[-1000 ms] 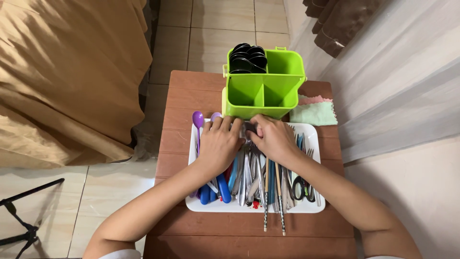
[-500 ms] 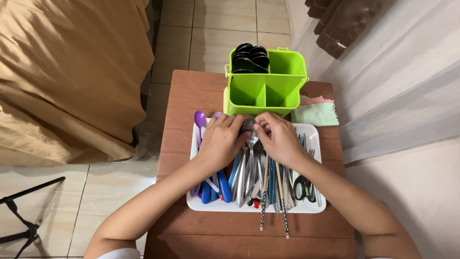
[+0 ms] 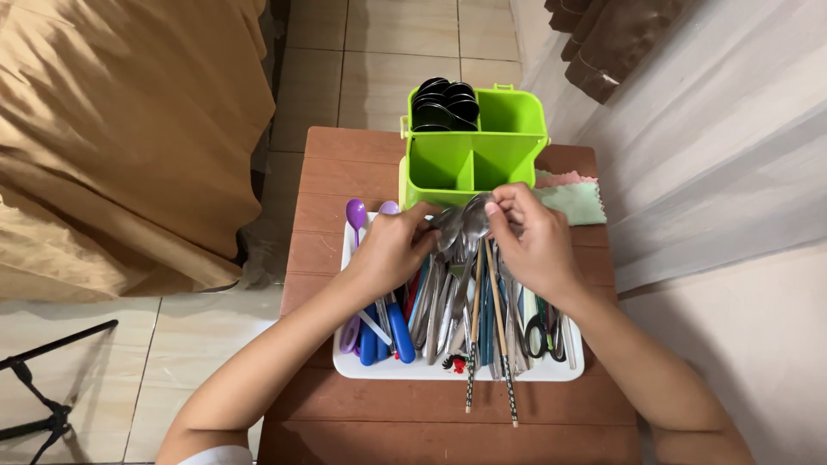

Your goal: Sorting various cutlery items like spoons, forks, and chopsticks from a white tray into a green plastic organizer.

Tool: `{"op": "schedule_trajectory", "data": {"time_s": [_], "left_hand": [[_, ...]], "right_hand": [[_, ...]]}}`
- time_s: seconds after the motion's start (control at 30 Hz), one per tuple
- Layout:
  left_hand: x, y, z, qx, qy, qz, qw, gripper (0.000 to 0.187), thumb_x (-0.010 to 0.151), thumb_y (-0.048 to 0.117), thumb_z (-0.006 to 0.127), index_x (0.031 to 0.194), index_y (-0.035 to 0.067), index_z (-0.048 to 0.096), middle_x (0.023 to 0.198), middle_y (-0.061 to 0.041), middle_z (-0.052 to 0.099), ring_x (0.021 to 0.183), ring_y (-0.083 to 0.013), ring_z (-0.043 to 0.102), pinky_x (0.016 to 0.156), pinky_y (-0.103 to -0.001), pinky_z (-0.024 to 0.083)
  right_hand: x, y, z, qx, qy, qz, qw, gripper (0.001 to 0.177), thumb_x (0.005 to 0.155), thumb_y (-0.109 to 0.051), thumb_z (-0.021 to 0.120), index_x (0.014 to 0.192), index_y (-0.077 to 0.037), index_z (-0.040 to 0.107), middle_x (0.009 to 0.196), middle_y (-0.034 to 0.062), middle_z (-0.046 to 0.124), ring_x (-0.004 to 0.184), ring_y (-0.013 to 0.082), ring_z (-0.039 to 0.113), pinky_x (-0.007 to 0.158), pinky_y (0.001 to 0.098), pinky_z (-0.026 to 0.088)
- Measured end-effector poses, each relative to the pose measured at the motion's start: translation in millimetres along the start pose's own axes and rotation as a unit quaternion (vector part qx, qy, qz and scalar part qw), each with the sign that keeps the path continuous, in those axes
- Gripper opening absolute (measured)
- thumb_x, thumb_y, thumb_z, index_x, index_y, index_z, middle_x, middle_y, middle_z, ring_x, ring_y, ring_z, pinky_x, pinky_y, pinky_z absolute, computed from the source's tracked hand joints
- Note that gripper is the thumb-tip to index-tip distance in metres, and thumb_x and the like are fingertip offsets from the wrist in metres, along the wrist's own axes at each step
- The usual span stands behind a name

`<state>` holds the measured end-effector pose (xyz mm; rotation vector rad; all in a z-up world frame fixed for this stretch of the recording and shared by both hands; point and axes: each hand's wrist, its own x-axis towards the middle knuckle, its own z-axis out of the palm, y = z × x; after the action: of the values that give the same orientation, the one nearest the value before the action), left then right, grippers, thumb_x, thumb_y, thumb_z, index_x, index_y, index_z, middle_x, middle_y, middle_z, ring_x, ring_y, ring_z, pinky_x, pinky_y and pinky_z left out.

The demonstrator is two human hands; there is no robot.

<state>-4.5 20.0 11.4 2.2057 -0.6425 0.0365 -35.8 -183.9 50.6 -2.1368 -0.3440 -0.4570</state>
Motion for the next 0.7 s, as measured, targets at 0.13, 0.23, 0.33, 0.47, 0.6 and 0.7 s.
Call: {"op": "schedule_trajectory", "data": {"time_s": [0.13, 0.23, 0.33, 0.47, 0.6, 0.7], "left_hand": [[3, 6, -8, 0.066, 0.006, -0.008, 0.998, 0.023, 0.085, 0.025, 0.064, 0.108, 0.022, 0.066, 0.082, -0.003, 0.074, 0.076, -0.0314, 0.071, 0.070, -0.046, 0.056], [7, 25, -22, 0.009, 0.048, 0.044, 0.998, 0.017, 0.085, 0.017, 0.065, 0.102, 0.019, 0.066, 0.084, -0.002, 0.074, 0.077, -0.0244, 0.073, 0.066, -0.038, 0.057], [11, 47, -40, -0.051, 0.095, 0.084, 0.991, 0.022, 0.085, 0.008, 0.067, 0.107, 0.010, 0.065, 0.085, -0.011, 0.073, 0.077, -0.0274, 0.073, 0.060, -0.033, 0.059], [22, 65, -68, -0.044, 0.208, 0.220, 0.952, 0.038, 0.086, -0.007, 0.068, 0.121, 0.007, 0.063, 0.090, -0.013, 0.071, 0.072, -0.0232, 0.066, 0.057, -0.029, 0.056], [34, 77, -95, -0.005, 0.308, 0.308, 0.900, 0.027, 0.091, -0.011, 0.069, 0.114, 0.000, 0.061, 0.100, -0.013, 0.071, 0.075, -0.0170, 0.066, 0.061, -0.023, 0.057], [32, 99, -112, 0.048, 0.382, 0.307, 0.870, 0.026, 0.091, -0.013, 0.073, 0.111, -0.001, 0.062, 0.103, -0.013, 0.070, 0.086, -0.0232, 0.070, 0.076, -0.032, 0.060]], "right_hand": [[8, -25, -23, -0.004, 0.008, -0.053, 0.999, 0.022, 0.093, 0.009, 0.051, 0.114, 0.004, 0.058, 0.087, 0.0220, 0.068, 0.071, 0.0330, 0.071, 0.059, 0.0401, 0.061], [16, -37, -35, -0.035, 0.013, -0.111, 0.993, 0.034, 0.093, 0.013, 0.050, 0.127, 0.007, 0.053, 0.090, 0.0244, 0.066, 0.073, 0.0354, 0.070, 0.058, 0.0423, 0.060], [24, -40, -41, -0.014, 0.068, -0.147, 0.987, 0.033, 0.096, 0.014, 0.051, 0.127, 0.008, 0.056, 0.092, 0.0236, 0.066, 0.073, 0.0292, 0.069, 0.061, 0.0391, 0.059], [37, -46, -53, -0.018, 0.134, -0.213, 0.968, 0.026, 0.101, 0.018, 0.052, 0.125, 0.011, 0.053, 0.092, 0.0203, 0.061, 0.068, 0.0221, 0.059, 0.056, 0.0302, 0.048], [54, -57, -57, -0.062, 0.195, -0.309, 0.929, 0.029, 0.104, 0.022, 0.052, 0.127, 0.007, 0.044, 0.109, 0.0290, 0.065, 0.071, 0.0212, 0.060, 0.058, 0.0263, 0.048], [63, -69, -52, -0.069, 0.230, -0.323, 0.915, 0.023, 0.105, 0.020, 0.049, 0.123, 0.008, 0.042, 0.118, 0.0242, 0.054, 0.103, 0.0361, 0.067, 0.092, 0.0388, 0.058]]}}
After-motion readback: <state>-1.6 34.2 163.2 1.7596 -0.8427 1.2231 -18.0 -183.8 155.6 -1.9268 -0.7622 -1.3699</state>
